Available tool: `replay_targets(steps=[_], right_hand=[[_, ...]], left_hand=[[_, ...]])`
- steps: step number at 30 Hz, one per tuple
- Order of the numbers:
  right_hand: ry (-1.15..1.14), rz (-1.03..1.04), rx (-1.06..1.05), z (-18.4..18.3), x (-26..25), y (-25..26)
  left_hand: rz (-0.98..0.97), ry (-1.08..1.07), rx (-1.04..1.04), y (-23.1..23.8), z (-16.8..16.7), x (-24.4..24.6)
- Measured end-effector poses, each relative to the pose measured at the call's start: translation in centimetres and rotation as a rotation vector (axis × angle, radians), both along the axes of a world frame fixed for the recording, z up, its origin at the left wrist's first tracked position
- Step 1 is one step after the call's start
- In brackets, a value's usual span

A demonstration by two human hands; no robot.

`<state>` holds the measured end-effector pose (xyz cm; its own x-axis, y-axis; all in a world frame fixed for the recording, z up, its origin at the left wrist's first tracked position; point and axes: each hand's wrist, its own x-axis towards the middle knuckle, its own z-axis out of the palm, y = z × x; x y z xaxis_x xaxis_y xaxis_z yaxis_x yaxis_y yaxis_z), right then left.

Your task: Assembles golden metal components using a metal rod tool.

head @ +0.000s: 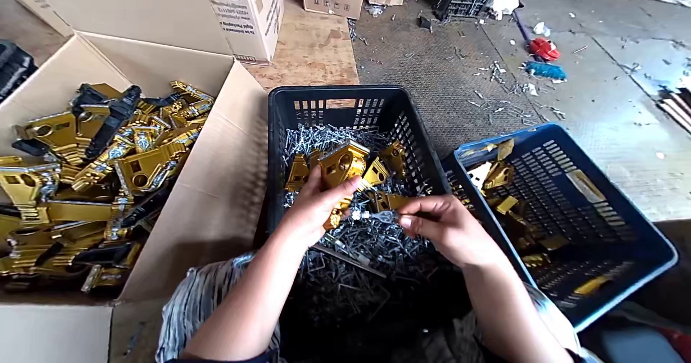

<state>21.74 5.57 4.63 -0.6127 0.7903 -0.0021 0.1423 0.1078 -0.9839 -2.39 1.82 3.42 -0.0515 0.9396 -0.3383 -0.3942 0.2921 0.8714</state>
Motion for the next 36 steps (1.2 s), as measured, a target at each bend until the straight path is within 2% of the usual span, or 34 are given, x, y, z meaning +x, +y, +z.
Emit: replay_targets(steps=[3, 5, 7, 9, 11, 13, 18, 21, 23, 25, 27, 28, 30, 32, 34, 36], right_hand=[[-0.006, -0.134, 0.072, -1.0, -1.0, -0.7], [-0.068, -0.207, 0.220, -1.8, -1.3, -0.9], [-0.096, -0.262, 0.527, -2.5, -1.9, -1.3], [-0.094, -0.325, 0.927, -2.7, -2.8, -1.3], [-0.072, -0.370, 1.134, -2.9, -3.4, -0.9], [-0.068, -0.369, 1.060, -3.6, -3.4, -0.4], [0.153, -0.234, 0.608, -5.6, -3.7, -0.1], [0.254, -0.228, 0.266, -6.9, -3.4, 0.8], [0.001, -0.181, 0.154, -9.6, -2.9, 1.4], [-0.525, 0.063, 0.072, -11.1, -3.2, 0.4], [-1.003, 0.343, 0.044, -12.4, -5.5, -2.1], [-1.134, 0.420, 0.060, -12.9, -6.5, -3.2], [-1.202, 0.466, 0.087, -12.6, -7.1, -3.5], [-1.107, 0.429, 0.023, -10.9, -5.9, -2.2], [-1.016, 0.352, -0.056, -8.7, -4.2, -0.6], [-0.912, 0.203, -0.071, -6.7, -2.6, 0.5]], left_hand=[[-0.152, -0.069, 0.045, -0.3, -0.5, 0.3], [-0.223, 0.012, 0.077, -0.5, -0.8, 0.3], [-0.293, 0.096, 0.080, -0.8, -1.1, 0.4], [-0.357, 0.126, 0.108, -1.0, -1.7, 1.0], [-0.401, 0.120, 0.156, -1.1, -2.2, 1.7], [-0.440, 0.086, 0.179, -1.1, -2.6, 1.8], [-0.499, 0.046, 0.152, -0.8, -3.2, 1.5], [-0.383, 0.124, 0.143, -0.9, -2.8, 1.5], [-0.189, 0.292, 0.129, -0.5, -2.6, 1.3], [-0.067, 0.454, 0.140, 0.1, -2.9, 0.5], [-0.045, 0.552, 0.142, 0.3, -2.8, -0.1], [-0.059, 0.600, 0.163, 0.3, -2.7, -0.2], [-0.086, 0.747, 0.240, 0.4, -2.7, -0.9], [-0.015, 0.865, 0.293, 0.3, -2.3, -1.7], [0.104, 0.824, 0.302, -0.1, -1.3, -2.3], [0.190, 0.652, 0.333, -0.3, -0.8, -2.6]])
